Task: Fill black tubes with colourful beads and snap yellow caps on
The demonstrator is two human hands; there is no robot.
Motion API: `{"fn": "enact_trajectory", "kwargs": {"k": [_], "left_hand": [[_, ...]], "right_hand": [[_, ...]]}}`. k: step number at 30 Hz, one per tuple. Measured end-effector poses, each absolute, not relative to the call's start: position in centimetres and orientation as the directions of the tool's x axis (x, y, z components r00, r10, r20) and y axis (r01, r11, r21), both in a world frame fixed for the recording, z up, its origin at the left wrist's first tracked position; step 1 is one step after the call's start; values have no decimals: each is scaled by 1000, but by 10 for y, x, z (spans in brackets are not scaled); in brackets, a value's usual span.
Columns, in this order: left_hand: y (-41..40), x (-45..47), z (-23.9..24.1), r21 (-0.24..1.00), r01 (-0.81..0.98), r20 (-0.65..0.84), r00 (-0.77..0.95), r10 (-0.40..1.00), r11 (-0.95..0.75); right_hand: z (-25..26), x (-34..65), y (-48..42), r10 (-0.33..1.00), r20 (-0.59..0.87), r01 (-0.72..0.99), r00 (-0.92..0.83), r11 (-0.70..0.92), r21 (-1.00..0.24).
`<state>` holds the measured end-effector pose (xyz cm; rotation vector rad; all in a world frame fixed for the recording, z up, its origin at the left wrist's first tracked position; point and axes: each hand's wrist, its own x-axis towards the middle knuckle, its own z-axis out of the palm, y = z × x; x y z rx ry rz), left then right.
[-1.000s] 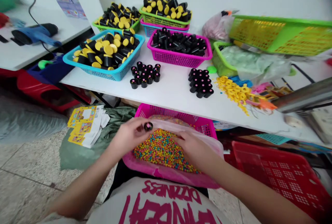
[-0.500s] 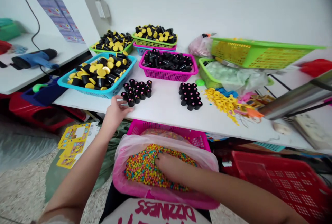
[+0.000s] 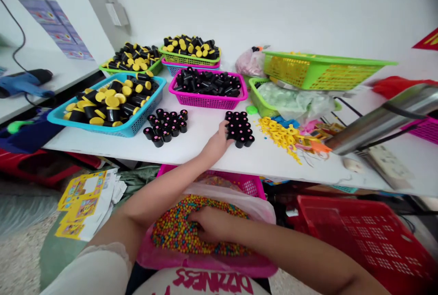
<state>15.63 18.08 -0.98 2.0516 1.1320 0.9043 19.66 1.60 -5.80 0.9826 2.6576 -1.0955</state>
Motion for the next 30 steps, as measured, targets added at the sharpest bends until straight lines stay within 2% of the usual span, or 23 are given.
{"fn": "enact_trajectory", "kwargs": {"k": [4,9,13,18,20,22,26,30], "left_hand": [[186,144,-2,784,446,259,398,880,-432],[137,74,30,657,473,327,523,787,-587],[66,19,37,692,492,212,561,800,-528],[-3,-2,-4,734,554,48,536,843,-394],[-16,1,-18,747,589,-18,481,876,-308],[-22,5,-25,756,601,-51,448,893,-258],[-24,6,-27,759,591,-16,436,900,-273],[-24,3,-31,765,567,17,456,890,-305]], "right_hand": [[-53,207,18,563,-275,580,-780,483,-656],[-36,228,20,624,-213,524,-752,370,-767],[-23,241,18,688,-172,504,-705,316,-804],[-8,239,12,726,-67,450,-685,348,-822],[-1,233,10,708,-26,450,-706,420,-788],[6,227,8,678,-6,485,-735,520,-703],[12,218,2,628,-28,553,-778,662,-505],[9,214,-5,618,3,554,-786,708,-438]]}}
